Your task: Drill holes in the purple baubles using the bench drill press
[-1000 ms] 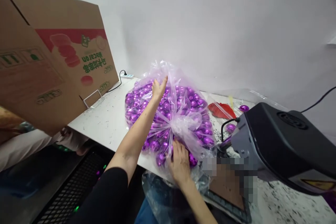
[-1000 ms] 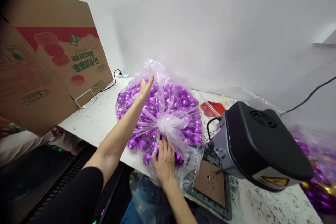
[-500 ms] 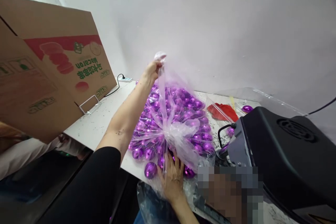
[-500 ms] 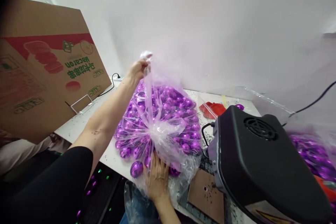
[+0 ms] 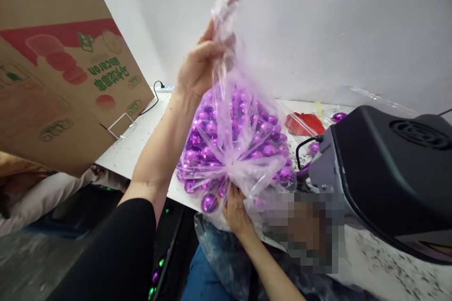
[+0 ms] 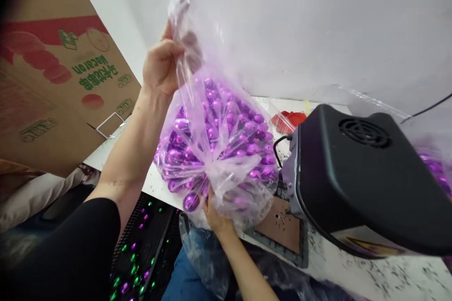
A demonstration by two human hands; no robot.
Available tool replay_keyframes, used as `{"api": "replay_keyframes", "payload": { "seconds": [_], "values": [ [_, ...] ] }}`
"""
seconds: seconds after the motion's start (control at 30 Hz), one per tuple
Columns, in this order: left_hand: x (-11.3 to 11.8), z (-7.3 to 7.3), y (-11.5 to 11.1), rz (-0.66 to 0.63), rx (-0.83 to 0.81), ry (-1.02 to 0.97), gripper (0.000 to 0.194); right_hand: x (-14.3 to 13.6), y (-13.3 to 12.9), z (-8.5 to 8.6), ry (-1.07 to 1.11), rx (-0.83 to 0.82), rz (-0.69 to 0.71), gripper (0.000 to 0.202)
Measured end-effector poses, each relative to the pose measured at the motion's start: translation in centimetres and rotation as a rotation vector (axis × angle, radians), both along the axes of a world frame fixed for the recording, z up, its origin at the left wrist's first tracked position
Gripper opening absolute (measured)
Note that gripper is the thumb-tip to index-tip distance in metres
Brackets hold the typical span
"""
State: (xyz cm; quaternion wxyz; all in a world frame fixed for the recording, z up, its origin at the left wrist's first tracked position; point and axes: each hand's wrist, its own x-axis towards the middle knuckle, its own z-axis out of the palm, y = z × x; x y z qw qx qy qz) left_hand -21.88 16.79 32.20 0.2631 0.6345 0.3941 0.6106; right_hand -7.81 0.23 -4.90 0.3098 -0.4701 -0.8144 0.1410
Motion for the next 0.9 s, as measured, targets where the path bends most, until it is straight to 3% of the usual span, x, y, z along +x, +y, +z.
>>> {"api": "replay_keyframes", "payload": {
  "seconds": [0.1, 0.2, 0.27, 0.33, 0.4, 0.43, 0.5, 0.53, 0.6, 0.63, 0.67, 0.77, 0.9],
  "values": [
    [-1.8, 0.3, 2.7, 0.076, -0.013, -0.030, 0.066, 0.1, 0.2, 0.6, 0.004, -0.031, -0.015, 0.063],
    [-4.3, -0.1, 5.8, 0.123, -0.100, -0.086, 0.052, 0.1, 0.7, 1.7, 0.012, -0.050, -0.012, 0.059],
    [-5.4, -1.2, 6.7, 0.129, -0.233, -0.155, 0.041, -0.1, 1.4, 2.6, 0.016, -0.062, -0.006, 0.060],
    [-5.2, -3.2, 5.6, 0.212, -0.367, -0.254, 0.038, -0.2, 2.1, 3.4, 0.015, -0.073, 0.006, 0.061],
    [-3.5, -6.3, 1.7, 0.375, -0.367, -0.298, 0.039, -0.1, 2.4, 4.2, 0.014, -0.081, 0.030, 0.060],
    [-2.2, -8.2, -1.2, 0.441, -0.247, -0.240, 0.039, 0.0, 2.4, 4.5, 0.014, -0.083, 0.044, 0.060],
    [0.6, -12.6, -8.2, 0.413, 0.071, -0.023, 0.035, 0.8, 1.6, 5.1, 0.014, -0.085, 0.072, 0.058],
    [1.8, -14.8, -11.7, 0.342, 0.186, 0.105, 0.031, 1.4, 1.0, 5.5, 0.014, -0.087, 0.083, 0.056],
    [3.3, -18.7, -17.3, -0.007, 0.354, 0.414, 0.025, 2.9, -0.7, 6.3, 0.011, -0.088, 0.110, 0.049],
    [3.6, -20.3, -19.0, -0.196, 0.366, 0.560, 0.024, 3.8, -1.5, 6.8, 0.009, -0.086, 0.120, 0.046],
    [3.7, -21.5, -19.7, -0.238, 0.318, 0.659, 0.024, 4.6, -2.1, 7.3, 0.006, -0.082, 0.125, 0.045],
    [2.9, -23.6, -17.6, -0.095, 0.064, 0.896, 0.028, 6.6, -1.7, 8.9, -0.008, -0.062, 0.049, 0.049],
    [1.7, -23.3, -11.9, 0.186, 0.002, 1.085, 0.048, 6.4, 3.4, 9.6, -0.044, -0.036, -0.115, 0.057]
  ]
}}
